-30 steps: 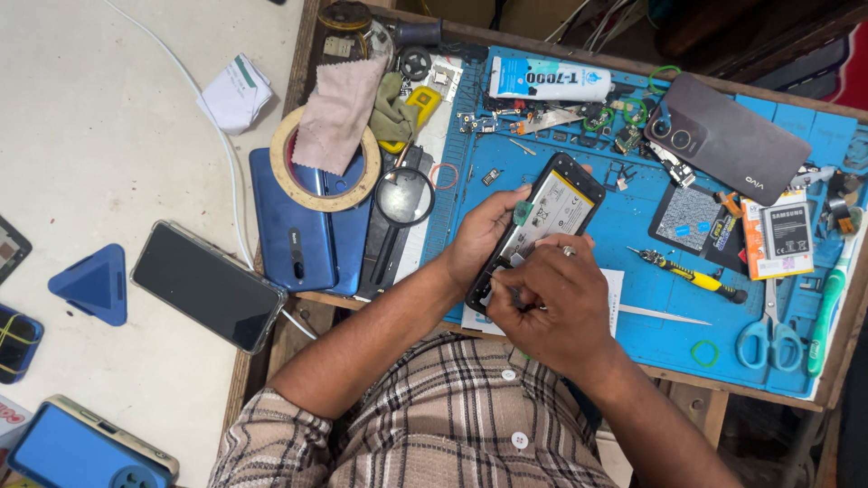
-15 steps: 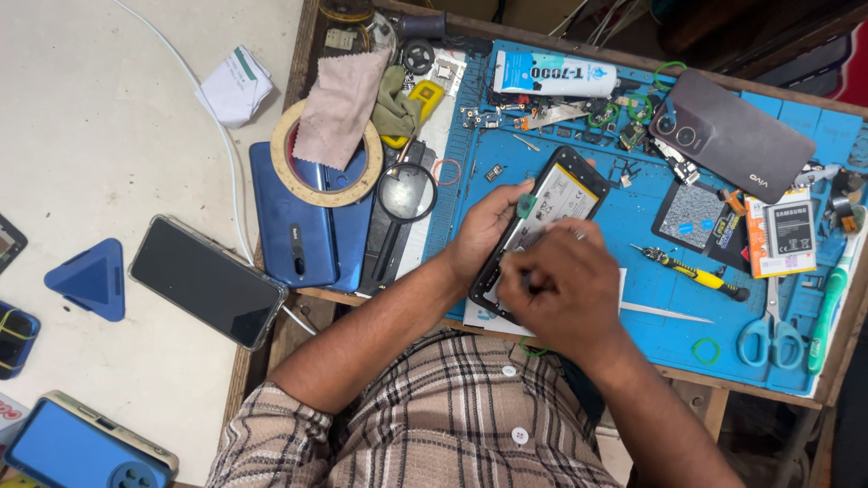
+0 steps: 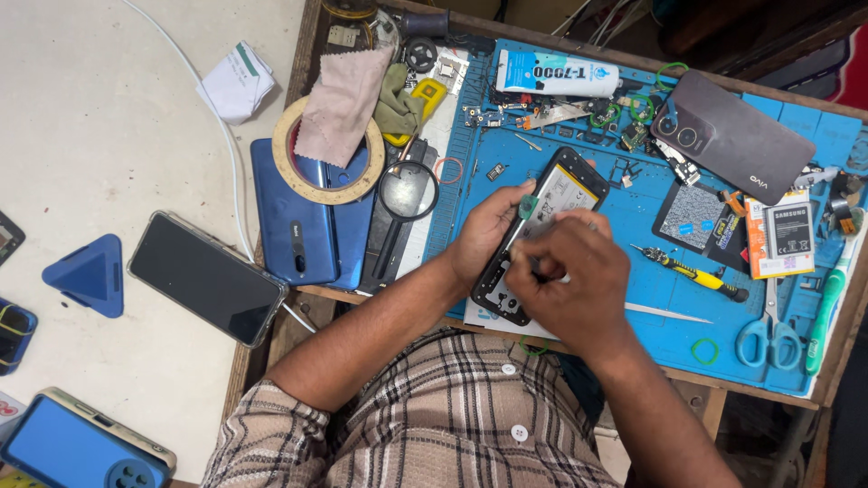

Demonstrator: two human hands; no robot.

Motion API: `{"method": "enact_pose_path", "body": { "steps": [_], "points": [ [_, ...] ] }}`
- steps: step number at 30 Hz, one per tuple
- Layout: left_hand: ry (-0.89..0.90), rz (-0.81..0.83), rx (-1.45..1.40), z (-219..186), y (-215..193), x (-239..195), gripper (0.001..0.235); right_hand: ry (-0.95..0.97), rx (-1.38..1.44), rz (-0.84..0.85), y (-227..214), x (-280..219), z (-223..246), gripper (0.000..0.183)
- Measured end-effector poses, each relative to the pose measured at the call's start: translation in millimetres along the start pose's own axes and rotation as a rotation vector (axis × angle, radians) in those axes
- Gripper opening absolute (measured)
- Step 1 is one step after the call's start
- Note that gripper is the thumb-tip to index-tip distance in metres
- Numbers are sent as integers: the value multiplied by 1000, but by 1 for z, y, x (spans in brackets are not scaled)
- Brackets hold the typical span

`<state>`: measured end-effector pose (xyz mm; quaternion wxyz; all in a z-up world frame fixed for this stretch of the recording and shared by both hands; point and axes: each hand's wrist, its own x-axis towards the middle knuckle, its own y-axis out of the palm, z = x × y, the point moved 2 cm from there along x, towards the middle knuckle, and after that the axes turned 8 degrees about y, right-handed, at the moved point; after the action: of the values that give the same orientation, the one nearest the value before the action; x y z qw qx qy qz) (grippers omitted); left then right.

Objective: The person disassembles a smartphone, removes the battery, and uses a metal tool to pry and adjust internal components. They handle the battery and phone frame, then reposition internal parts before setting the phone down.

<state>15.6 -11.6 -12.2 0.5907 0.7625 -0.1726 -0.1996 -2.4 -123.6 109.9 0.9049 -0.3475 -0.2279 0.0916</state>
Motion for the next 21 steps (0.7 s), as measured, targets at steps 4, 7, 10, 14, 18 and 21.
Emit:
{"method": "enact_pose_path", "body": {
  "steps": [4,7,10,14,18,21],
  "points": [
    [64,169,27,-1,2,0,57,53,10,-22,-2,6,-8,14],
    [34,93,86,1,1,0,58,87,22,-46,-3,6,-11,12],
    [25,120,27,0,7,1,59,64,9,-57,-3,6,-13,12],
    [-36,32,40,-1,15,-3,62,136,46,-86,-5,10,-19,11],
    [-48,187,34,-3,22,-8,69,135,34,-96,-6,10,-20,9],
    [-45,189,-7,-2,21,-8,69,139,34,-92,-7,10,-20,9]
  ]
}}
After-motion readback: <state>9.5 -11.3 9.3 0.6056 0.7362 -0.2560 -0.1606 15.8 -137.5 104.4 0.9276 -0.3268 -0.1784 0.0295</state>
